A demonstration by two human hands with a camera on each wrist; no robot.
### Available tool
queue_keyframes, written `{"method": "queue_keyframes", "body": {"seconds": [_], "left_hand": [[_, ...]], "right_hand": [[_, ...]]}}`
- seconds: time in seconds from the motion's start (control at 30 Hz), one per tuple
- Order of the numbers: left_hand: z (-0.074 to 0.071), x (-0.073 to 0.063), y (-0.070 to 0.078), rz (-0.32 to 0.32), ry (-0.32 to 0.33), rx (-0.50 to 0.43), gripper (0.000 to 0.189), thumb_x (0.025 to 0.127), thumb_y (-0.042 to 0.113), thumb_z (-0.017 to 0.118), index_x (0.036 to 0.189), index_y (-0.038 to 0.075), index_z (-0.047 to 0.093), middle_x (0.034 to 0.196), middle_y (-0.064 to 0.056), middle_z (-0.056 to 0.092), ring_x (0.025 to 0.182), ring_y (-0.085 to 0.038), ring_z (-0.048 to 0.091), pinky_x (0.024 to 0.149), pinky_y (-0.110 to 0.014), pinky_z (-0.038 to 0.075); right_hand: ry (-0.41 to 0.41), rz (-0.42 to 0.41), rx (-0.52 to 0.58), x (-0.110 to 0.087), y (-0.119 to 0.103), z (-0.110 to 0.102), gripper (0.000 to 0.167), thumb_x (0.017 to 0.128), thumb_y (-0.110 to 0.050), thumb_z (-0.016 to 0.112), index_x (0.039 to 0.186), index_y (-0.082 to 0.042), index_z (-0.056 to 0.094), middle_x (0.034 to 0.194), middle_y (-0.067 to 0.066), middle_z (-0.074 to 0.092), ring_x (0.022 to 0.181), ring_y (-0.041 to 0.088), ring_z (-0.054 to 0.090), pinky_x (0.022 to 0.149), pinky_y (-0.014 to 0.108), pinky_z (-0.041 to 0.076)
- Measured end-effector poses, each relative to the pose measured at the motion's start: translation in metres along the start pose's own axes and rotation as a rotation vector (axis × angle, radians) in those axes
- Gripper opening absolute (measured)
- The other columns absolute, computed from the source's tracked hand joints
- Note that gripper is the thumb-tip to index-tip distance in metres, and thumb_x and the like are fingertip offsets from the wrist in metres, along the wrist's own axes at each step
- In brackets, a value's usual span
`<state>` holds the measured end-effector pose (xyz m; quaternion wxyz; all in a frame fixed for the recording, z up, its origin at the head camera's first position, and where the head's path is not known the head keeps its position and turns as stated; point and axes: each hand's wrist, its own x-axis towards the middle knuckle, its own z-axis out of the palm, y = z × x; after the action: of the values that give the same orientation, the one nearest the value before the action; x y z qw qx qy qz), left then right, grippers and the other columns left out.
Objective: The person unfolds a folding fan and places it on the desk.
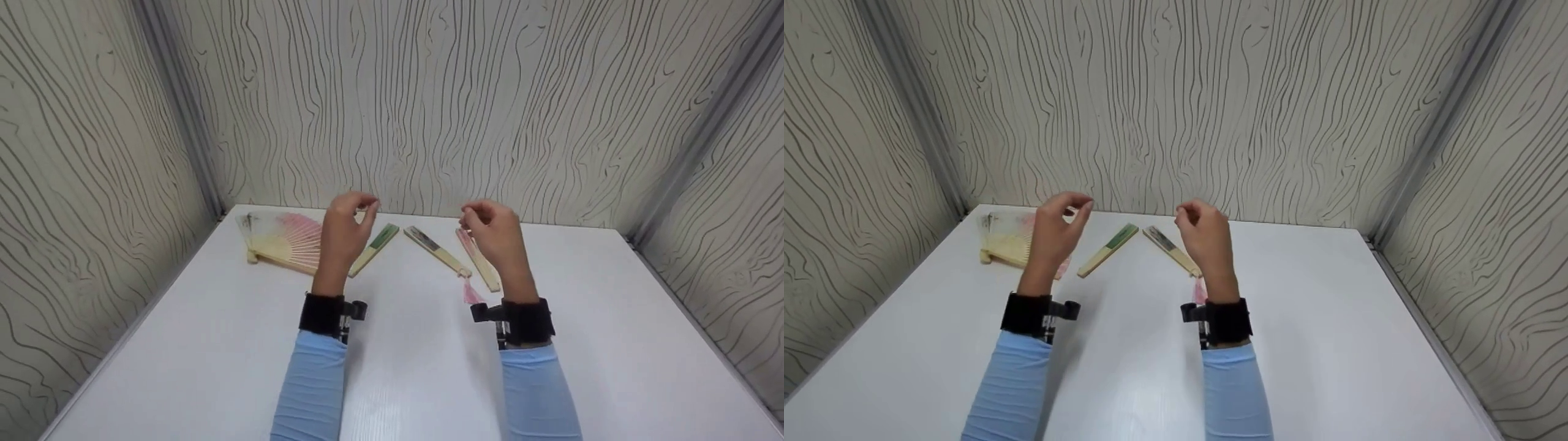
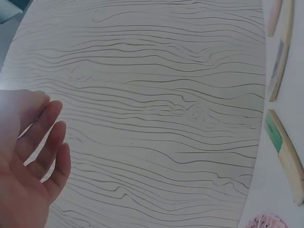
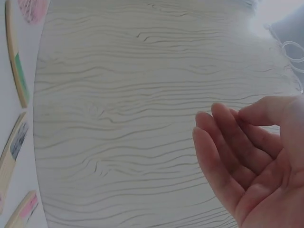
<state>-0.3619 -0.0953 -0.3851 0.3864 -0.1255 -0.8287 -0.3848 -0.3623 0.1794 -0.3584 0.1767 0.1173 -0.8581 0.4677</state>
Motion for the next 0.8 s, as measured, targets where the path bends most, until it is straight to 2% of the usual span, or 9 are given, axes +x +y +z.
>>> {"method": "queue_keyframes", "body": {"seconds": [0.13,0.23,0.33,0.47,0.57,0.8], "left_hand": [[0.018,-0.009,-0.008,0.059,-0.211,0.159,0.014,0.103,0.013,0.075,0.115,0.009,0.080,0.119,-0.009,0.081,0.119,-0.030,0.072,0.105,-0.045,0.063],[0.031,-0.020,-0.021,0.041,-0.409,0.227,0.027,0.101,0.013,0.077,0.128,0.007,0.076,0.134,-0.013,0.076,0.132,-0.035,0.067,0.112,-0.051,0.060],[0.043,-0.032,-0.033,-0.043,-0.608,0.260,0.047,0.103,0.017,0.075,0.147,0.007,0.064,0.155,-0.016,0.063,0.149,-0.037,0.055,0.123,-0.053,0.052],[0.053,-0.046,-0.039,-0.224,-0.818,0.313,0.071,0.105,0.028,0.074,0.165,0.007,0.044,0.175,-0.015,0.041,0.167,-0.037,0.032,0.137,-0.054,0.034],[0.057,-0.052,-0.038,-0.309,-0.871,0.344,0.080,0.104,0.034,0.075,0.168,0.004,0.037,0.178,-0.017,0.035,0.169,-0.040,0.025,0.140,-0.058,0.026],[0.060,-0.059,-0.043,-0.386,-0.824,0.403,0.083,0.101,0.034,0.075,0.165,-0.004,0.038,0.176,-0.021,0.036,0.168,-0.040,0.029,0.140,-0.057,0.027]], "right_hand": [[0.042,-0.016,-0.129,0.004,0.015,0.013,0.025,0.109,-0.017,0.060,0.117,-0.001,0.077,0.105,0.017,0.082,0.099,0.031,0.078,0.086,0.036,0.062],[0.014,-0.037,-0.212,0.007,0.026,0.035,0.023,0.107,-0.018,0.063,0.114,-0.003,0.079,0.102,0.015,0.082,0.096,0.031,0.077,0.086,0.045,0.062],[-0.087,-0.047,-0.274,0.007,0.036,0.059,0.024,0.105,-0.019,0.065,0.118,-0.003,0.078,0.108,0.014,0.082,0.101,0.031,0.077,0.091,0.050,0.063],[-0.289,-0.042,-0.310,0.004,0.048,0.086,0.032,0.106,-0.020,0.066,0.131,-0.001,0.073,0.131,0.019,0.078,0.127,0.036,0.072,0.111,0.054,0.059],[-0.401,-0.051,-0.328,0.001,0.054,0.099,0.039,0.107,-0.020,0.066,0.140,0.001,0.068,0.146,0.021,0.070,0.143,0.040,0.062,0.123,0.056,0.050],[-0.544,-0.074,-0.361,-0.007,0.059,0.110,0.050,0.108,-0.025,0.064,0.150,0.003,0.060,0.157,0.023,0.061,0.151,0.041,0.054,0.130,0.054,0.043]]}}
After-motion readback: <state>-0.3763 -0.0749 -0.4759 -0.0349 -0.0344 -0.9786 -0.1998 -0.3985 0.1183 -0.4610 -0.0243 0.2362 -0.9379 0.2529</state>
